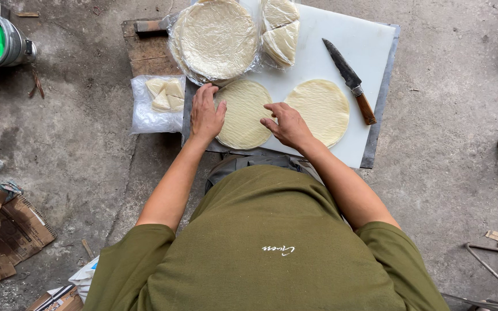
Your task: The person peels thin layers of dough, stacks them on a cutting board, and uses a knife to cut the round sheets into quarters.
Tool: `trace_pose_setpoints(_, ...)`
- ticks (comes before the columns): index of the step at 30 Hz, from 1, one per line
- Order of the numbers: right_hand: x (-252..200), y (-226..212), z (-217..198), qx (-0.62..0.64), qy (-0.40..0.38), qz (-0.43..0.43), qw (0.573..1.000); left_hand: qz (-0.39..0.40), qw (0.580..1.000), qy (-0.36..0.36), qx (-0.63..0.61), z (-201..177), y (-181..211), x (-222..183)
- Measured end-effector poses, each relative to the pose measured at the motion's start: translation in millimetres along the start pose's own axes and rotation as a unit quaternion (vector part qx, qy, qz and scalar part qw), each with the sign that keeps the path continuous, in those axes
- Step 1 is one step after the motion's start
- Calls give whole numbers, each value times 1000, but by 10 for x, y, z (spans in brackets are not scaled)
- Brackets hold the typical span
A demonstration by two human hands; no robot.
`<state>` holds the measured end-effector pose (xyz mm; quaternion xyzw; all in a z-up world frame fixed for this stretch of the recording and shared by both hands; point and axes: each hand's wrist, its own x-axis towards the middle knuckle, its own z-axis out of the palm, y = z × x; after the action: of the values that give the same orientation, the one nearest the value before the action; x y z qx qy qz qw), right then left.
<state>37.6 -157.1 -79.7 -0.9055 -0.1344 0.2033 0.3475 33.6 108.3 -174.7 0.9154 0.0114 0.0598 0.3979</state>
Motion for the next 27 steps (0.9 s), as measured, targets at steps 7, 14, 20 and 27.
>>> trace_pose_setpoints(7,321,255,388,-153,43,24,987,-17,992,-31,121,236,-90,187)
trace_pose_setpoints(14,355,358,465,-103,102,46,988,18,997,-58,57,39,-58,203)
trace_pose_setpoints(20,309,98,366,-3,136,54,989,108,992,-5,-68,-241,206,-129)
trace_pose_setpoints(27,151,-375,86,492,-35,141,859,156,985,-28,-64,-408,972,-460)
